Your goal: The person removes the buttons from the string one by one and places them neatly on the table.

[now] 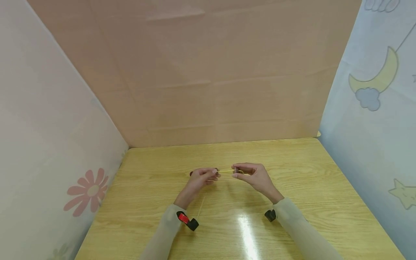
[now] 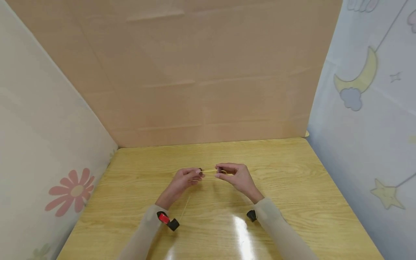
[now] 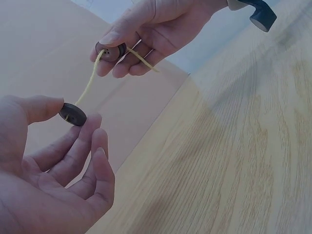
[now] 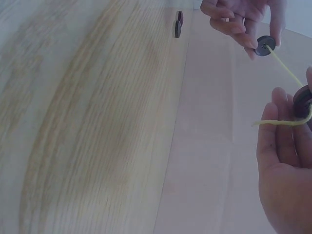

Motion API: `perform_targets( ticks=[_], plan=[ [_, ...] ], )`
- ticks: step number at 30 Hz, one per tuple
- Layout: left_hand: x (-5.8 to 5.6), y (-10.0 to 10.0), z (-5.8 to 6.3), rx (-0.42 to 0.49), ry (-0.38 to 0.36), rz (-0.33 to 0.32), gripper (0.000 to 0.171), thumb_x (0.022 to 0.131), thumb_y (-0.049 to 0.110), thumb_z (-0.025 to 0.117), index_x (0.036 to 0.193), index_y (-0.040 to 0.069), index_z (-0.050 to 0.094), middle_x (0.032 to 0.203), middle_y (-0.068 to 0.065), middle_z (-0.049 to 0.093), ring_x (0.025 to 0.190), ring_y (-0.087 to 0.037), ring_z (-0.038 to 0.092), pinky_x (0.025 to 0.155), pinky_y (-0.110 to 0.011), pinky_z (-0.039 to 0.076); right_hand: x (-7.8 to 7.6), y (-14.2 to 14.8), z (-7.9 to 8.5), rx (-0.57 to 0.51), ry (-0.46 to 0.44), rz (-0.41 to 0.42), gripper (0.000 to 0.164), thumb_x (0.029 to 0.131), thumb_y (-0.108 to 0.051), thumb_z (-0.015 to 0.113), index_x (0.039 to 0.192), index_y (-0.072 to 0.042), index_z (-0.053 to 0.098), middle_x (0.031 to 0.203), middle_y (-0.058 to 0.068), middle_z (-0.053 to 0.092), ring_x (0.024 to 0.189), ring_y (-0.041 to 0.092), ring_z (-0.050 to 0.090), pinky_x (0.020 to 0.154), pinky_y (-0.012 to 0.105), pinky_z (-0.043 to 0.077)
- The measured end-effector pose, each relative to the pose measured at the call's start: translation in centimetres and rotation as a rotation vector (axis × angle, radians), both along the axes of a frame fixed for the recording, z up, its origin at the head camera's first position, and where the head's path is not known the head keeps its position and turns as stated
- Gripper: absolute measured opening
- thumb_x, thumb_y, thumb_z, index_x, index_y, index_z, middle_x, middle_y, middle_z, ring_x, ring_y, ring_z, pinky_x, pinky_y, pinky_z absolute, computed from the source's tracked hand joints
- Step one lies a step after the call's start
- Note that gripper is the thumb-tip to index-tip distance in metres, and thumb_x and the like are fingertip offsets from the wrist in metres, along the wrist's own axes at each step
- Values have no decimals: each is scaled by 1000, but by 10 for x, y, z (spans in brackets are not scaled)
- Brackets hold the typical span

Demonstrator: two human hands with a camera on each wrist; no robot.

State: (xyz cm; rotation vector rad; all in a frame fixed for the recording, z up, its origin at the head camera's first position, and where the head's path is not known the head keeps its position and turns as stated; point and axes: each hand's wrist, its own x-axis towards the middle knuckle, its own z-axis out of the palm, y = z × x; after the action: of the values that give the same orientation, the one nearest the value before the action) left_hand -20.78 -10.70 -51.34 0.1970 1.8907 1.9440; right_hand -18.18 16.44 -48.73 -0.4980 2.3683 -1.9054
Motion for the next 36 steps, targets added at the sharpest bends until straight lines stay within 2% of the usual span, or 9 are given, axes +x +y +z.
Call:
perform_targets(
  ticks=[4, 12, 16, 20, 25, 30, 36],
  plan=[
    [-1, -3, -1, 4, -7, 13, 51, 105, 34, 66, 137, -6, 64, 115, -1, 79, 116, -30, 70, 113, -53, 51, 0, 0, -1, 0, 0, -1, 47, 93, -24, 81, 135, -4, 71, 128, 14, 76, 107, 4, 75, 90, 22, 61],
    [0, -9, 1, -1, 4, 39, 55, 102, 40, 69, 137, -3, 66, 112, 2, 79, 122, -40, 66, 108, -47, 55, 0, 0, -3, -7, 12, 8, 48, 94, -23, 80, 136, -2, 70, 131, 21, 73, 108, 4, 75, 92, 21, 61],
    [-1, -15, 0, 11, 0, 55, 54, 103, 39, 69, 137, -3, 65, 114, -2, 78, 125, -43, 63, 109, -49, 54, 0, 0, -3, 0, 13, 5, 46, 94, -23, 80, 135, -5, 71, 130, 17, 75, 109, 5, 75, 92, 21, 61],
    [-3, -22, -2, -11, 1, 100, 53, 104, 36, 68, 137, -4, 65, 118, -8, 77, 121, -40, 66, 110, -53, 53, -1, 0, -1, 3, 19, 3, 42, 94, -24, 80, 133, -10, 73, 129, 14, 76, 108, 4, 75, 92, 22, 61],
    [-5, -30, -3, -84, -4, 175, 50, 104, 34, 68, 137, -3, 65, 122, -14, 76, 121, -40, 67, 110, -51, 54, -1, 1, -2, 3, 31, 5, 39, 94, -22, 80, 132, -12, 74, 128, 14, 76, 108, 3, 74, 92, 22, 61],
    [-5, -38, -5, -184, 51, 226, 46, 105, 30, 66, 137, -3, 66, 127, -22, 74, 120, -38, 68, 104, -48, 58, 0, 1, -1, -3, 34, 9, 40, 94, -22, 80, 132, -11, 74, 128, 15, 76, 108, 4, 75, 92, 22, 61],
    [-7, -55, -10, -334, 126, 290, 39, 104, 25, 67, 136, 2, 69, 128, -16, 74, 115, -30, 70, 94, -40, 60, -1, 1, -2, -5, 43, 13, 39, 94, -21, 80, 131, -11, 74, 126, 11, 77, 107, 4, 75, 92, 22, 61]
  ],
)
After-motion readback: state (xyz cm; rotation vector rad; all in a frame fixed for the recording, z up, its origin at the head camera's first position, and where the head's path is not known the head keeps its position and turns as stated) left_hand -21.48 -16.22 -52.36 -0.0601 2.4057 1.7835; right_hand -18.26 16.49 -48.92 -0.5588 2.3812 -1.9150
